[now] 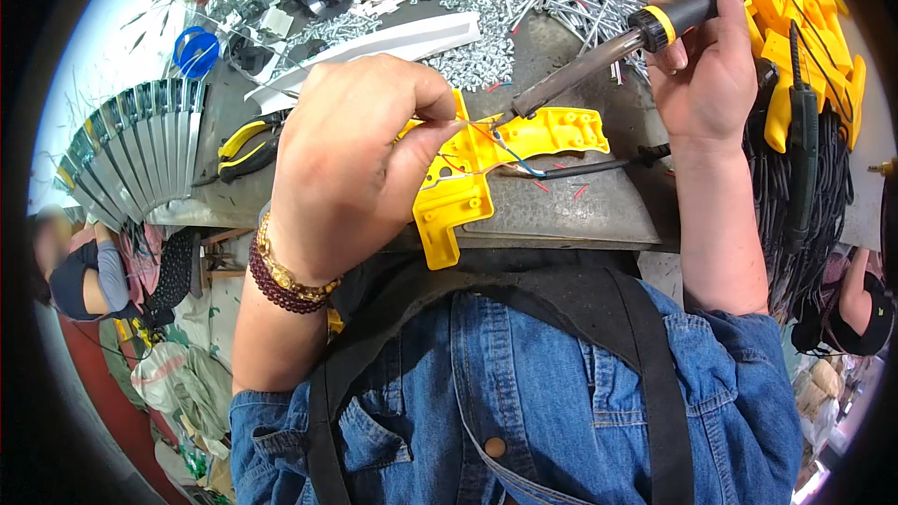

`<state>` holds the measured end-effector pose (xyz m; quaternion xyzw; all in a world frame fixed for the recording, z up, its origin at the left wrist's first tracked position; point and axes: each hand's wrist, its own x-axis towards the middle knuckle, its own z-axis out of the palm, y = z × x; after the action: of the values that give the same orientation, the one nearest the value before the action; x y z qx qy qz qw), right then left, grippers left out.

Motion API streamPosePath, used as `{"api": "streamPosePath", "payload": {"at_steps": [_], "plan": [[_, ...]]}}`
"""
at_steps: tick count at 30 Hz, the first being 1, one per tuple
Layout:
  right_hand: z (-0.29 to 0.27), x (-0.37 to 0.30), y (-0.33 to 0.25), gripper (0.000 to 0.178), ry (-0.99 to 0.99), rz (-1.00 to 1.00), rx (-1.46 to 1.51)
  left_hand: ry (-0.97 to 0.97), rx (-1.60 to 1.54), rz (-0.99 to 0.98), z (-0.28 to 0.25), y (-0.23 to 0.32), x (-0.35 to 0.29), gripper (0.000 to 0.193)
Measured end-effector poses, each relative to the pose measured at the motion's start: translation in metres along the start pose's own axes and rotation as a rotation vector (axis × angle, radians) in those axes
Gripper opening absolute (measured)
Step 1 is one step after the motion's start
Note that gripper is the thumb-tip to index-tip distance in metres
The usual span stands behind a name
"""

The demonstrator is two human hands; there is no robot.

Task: Assembling and soldering components inside a yellow plastic housing for a handheld device.

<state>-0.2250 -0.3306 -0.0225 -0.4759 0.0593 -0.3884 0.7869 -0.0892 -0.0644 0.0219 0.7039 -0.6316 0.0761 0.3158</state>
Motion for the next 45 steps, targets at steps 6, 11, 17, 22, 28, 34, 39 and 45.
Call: {"api": "streamPosePath", "payload": {"at_steps": [6, 11, 17, 22, 28, 34, 39, 45], "plan": [[-0.003, 0.000, -0.004, 0.036, -0.039, 0.005, 0.078, 0.010, -0.039, -0.035, -0.011, -0.008, -0.013, 0.017], [-0.008, 0.001, -0.005, 0.035, -0.031, 0.001, 0.071, 0.123, -0.056, -0.166, -0.013, -0.005, -0.031, 0.015], [0.016, -0.005, 0.010, 0.035, 0.052, 0.194, -0.014, -0.014, 0.058, -0.070, -0.018, -0.010, -0.031, 0.018], [0.030, -0.011, 0.014, 0.035, -0.037, 0.221, 0.022, -0.002, 0.026, -0.021, -0.014, -0.011, -0.031, 0.017], [0.029, -0.011, 0.015, 0.035, -0.038, 0.211, 0.016, -0.013, 0.042, -0.018, -0.013, -0.011, -0.032, 0.017], [0.029, -0.010, 0.015, 0.035, -0.067, 0.205, 0.029, -0.024, 0.029, -0.014, -0.012, -0.009, -0.032, 0.017], [0.030, -0.011, 0.014, 0.035, -0.042, 0.210, 0.025, -0.037, 0.029, -0.014, -0.013, -0.008, -0.032, 0.018], [0.029, -0.012, 0.013, 0.034, -0.053, 0.215, 0.033, -0.016, 0.013, -0.006, -0.011, -0.007, -0.030, 0.019]]}}
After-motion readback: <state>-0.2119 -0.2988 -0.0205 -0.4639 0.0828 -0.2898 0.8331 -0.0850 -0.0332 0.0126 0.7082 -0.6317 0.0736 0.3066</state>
